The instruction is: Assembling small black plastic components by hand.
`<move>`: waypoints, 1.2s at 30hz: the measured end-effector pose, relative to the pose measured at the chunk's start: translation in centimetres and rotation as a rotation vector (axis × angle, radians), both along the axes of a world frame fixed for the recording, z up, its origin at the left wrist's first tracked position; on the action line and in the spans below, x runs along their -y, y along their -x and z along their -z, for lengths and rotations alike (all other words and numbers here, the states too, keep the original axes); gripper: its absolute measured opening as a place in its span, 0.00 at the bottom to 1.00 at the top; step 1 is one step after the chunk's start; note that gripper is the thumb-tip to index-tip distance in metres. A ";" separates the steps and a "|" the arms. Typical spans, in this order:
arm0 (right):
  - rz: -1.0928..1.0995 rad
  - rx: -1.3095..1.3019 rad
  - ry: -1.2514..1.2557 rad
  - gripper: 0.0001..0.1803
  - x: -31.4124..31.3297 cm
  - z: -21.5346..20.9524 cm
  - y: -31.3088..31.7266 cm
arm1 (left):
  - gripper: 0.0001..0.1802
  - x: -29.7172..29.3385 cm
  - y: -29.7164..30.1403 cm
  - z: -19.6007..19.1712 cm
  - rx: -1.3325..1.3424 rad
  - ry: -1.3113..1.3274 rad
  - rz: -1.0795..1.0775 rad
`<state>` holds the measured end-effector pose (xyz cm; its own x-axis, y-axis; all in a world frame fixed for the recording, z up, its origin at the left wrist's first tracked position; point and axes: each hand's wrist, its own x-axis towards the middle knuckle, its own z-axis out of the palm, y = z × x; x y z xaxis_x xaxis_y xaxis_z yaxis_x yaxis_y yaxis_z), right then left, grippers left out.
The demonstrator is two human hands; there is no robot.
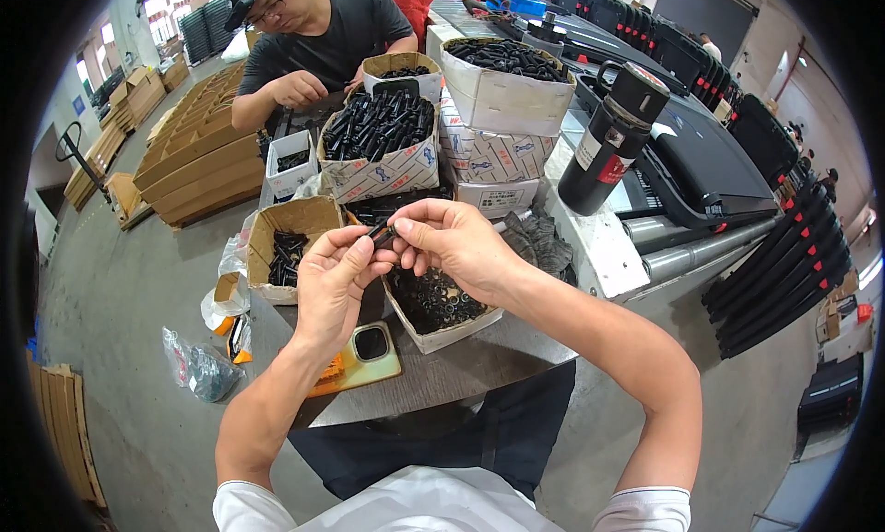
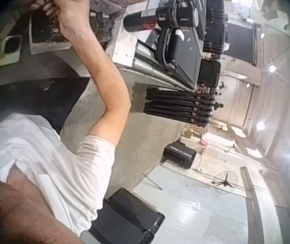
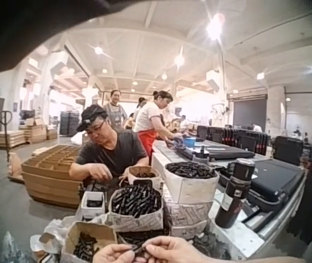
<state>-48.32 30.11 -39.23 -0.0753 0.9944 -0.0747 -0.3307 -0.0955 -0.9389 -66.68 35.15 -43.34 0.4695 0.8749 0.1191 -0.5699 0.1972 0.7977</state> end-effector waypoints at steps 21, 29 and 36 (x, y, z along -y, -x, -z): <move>-0.088 -0.040 0.032 0.10 0.7 -0.3 -0.1 | 0.10 0.5 0.1 -0.4 -0.158 -0.366 -0.195; -0.003 -0.004 -0.055 0.09 0.9 -0.2 0.8 | 0.10 0.2 0.1 -0.1 -0.087 -0.228 -0.137; 0.025 -0.011 -0.059 0.09 0.8 -0.2 1.4 | 0.09 0.5 -0.1 -0.1 0.022 -0.040 -0.052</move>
